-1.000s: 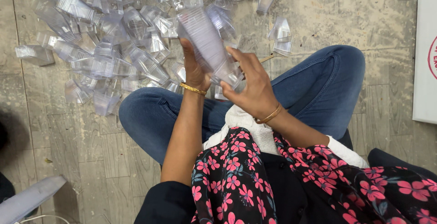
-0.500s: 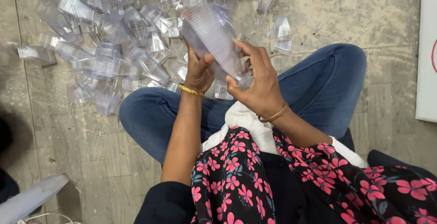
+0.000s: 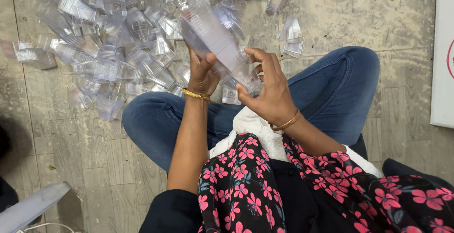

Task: The person sits on the floor and stacks loose plastic cups into nested columns, picking cups one at a time from a pile on the floor and pressing each onto a stack held in the other hand. Finished stacks are set aside near cardboard boxes on the floor.

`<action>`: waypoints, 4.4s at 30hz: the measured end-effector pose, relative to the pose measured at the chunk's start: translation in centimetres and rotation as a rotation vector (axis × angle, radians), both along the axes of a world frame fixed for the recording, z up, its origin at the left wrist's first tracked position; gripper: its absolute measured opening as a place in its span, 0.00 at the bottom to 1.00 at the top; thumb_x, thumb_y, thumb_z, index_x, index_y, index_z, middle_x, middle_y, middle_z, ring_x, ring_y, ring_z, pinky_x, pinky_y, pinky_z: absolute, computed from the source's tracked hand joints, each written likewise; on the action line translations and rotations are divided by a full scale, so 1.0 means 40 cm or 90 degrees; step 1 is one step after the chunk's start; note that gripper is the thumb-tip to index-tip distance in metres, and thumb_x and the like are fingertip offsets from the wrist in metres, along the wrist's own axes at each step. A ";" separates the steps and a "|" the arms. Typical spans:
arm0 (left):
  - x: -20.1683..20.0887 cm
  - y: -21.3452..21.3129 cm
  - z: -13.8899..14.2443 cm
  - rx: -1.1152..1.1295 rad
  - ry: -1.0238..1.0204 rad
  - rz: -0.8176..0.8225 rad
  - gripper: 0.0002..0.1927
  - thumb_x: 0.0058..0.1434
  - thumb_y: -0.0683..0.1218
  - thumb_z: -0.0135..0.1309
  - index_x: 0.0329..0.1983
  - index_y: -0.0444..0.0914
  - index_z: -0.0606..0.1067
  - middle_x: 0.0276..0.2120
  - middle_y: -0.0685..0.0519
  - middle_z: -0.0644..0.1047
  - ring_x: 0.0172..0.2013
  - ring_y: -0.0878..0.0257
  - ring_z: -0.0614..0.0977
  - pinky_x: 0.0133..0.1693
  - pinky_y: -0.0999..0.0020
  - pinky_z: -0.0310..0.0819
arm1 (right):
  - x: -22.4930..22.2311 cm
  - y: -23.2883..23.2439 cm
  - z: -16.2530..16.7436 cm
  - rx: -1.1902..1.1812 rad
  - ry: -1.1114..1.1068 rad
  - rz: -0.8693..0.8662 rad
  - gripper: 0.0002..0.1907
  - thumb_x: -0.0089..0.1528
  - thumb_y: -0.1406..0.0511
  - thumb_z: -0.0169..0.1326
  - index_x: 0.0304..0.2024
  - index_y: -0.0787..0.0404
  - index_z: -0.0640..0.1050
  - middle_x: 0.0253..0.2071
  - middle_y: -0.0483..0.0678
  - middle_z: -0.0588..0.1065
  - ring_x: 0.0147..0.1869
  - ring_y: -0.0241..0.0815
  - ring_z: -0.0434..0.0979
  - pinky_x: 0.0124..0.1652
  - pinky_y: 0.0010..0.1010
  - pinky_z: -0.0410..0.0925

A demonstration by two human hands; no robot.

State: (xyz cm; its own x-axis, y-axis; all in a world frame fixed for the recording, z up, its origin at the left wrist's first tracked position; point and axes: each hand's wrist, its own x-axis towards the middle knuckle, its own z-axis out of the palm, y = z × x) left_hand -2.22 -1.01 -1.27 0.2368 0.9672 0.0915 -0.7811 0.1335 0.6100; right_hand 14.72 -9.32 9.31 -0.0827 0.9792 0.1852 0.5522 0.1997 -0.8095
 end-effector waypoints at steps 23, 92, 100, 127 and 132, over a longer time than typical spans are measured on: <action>0.051 -0.040 -0.009 0.230 0.434 -0.221 0.74 0.49 0.56 0.73 0.84 0.44 0.31 0.82 0.49 0.36 0.82 0.53 0.40 0.79 0.55 0.37 | 0.191 0.229 -0.060 -0.128 0.179 0.031 0.34 0.64 0.61 0.67 0.66 0.64 0.65 0.53 0.52 0.74 0.52 0.37 0.79 0.49 0.28 0.76; 0.007 -0.007 -0.011 -0.008 -0.020 0.026 0.62 0.55 0.48 0.71 0.79 0.62 0.39 0.71 0.51 0.58 0.72 0.52 0.63 0.72 0.47 0.64 | -0.002 0.026 -0.054 -0.045 0.180 0.054 0.43 0.59 0.69 0.68 0.73 0.59 0.62 0.63 0.51 0.67 0.65 0.44 0.76 0.60 0.33 0.77; 0.010 -0.008 -0.026 -0.018 -0.032 0.017 0.61 0.54 0.47 0.70 0.79 0.61 0.40 0.71 0.51 0.59 0.72 0.52 0.63 0.73 0.48 0.62 | -0.005 0.035 -0.045 -0.032 0.144 0.045 0.44 0.57 0.68 0.69 0.72 0.58 0.62 0.62 0.51 0.67 0.65 0.44 0.75 0.57 0.32 0.78; 0.009 -0.005 0.003 0.036 0.013 -0.036 0.68 0.53 0.42 0.71 0.80 0.64 0.34 0.74 0.52 0.56 0.74 0.52 0.62 0.75 0.47 0.62 | 0.001 0.023 -0.045 0.012 0.152 -0.005 0.40 0.59 0.69 0.69 0.70 0.64 0.65 0.64 0.55 0.70 0.65 0.43 0.76 0.56 0.30 0.77; 0.010 -0.005 0.008 0.059 0.031 -0.022 0.68 0.53 0.43 0.73 0.80 0.63 0.35 0.74 0.53 0.56 0.74 0.52 0.62 0.75 0.47 0.64 | 0.002 0.022 -0.038 0.017 0.146 -0.008 0.40 0.60 0.69 0.69 0.70 0.64 0.66 0.63 0.54 0.71 0.65 0.43 0.78 0.56 0.29 0.78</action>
